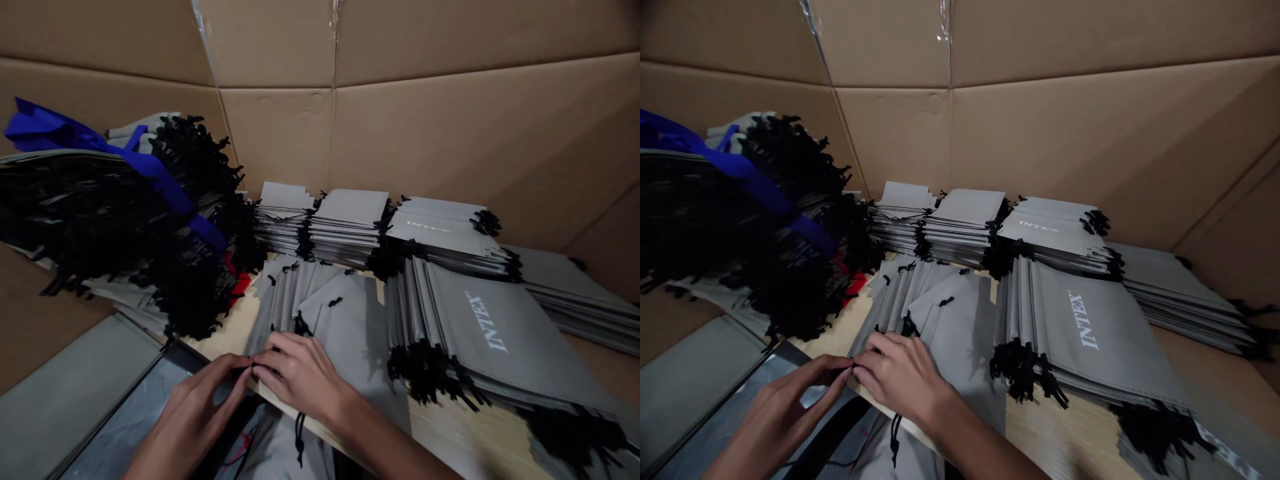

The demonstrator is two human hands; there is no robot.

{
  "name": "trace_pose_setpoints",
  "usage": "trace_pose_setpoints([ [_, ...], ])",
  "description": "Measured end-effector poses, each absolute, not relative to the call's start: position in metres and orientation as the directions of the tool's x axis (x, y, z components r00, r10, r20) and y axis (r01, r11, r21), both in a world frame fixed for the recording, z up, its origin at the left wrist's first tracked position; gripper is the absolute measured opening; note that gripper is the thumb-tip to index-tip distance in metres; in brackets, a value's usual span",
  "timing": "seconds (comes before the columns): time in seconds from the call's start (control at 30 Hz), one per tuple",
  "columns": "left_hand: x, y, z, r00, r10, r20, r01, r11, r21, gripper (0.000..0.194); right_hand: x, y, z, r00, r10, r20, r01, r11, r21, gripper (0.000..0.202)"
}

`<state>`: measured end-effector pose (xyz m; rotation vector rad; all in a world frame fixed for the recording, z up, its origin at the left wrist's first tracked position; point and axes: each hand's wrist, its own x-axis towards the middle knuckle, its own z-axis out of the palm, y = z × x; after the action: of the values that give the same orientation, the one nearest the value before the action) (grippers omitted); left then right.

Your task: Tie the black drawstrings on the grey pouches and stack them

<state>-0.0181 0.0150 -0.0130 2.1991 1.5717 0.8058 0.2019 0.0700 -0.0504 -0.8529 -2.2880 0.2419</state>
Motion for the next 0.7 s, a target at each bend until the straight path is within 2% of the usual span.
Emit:
trace_pose_setpoints([
  [0.27,-0.008,0.013,-0.002,0.316,0.883,0.347,0.741,-0.458,0.491,0.011,0.197,0.071,-0.053,-0.542,0.668,0.509,0.527,0.742,-0.413,0.008],
  [0.43,-0.006,0.018,0.0,0.343,0.89,0.302,0.763,-0.451,0.463,0.009,0.196,0.068,-0.049,-0.6,0.632,0.49,0.536,0.773,-0.34,0.011],
  [0.7,0.003,0.022,0.009,0.359,0.868,0.343,0.764,-0.484,0.426,0.014,0.196,0.064,-0.048,-0.584,0.574,0.574,0.54,0.803,-0.254,0.007],
])
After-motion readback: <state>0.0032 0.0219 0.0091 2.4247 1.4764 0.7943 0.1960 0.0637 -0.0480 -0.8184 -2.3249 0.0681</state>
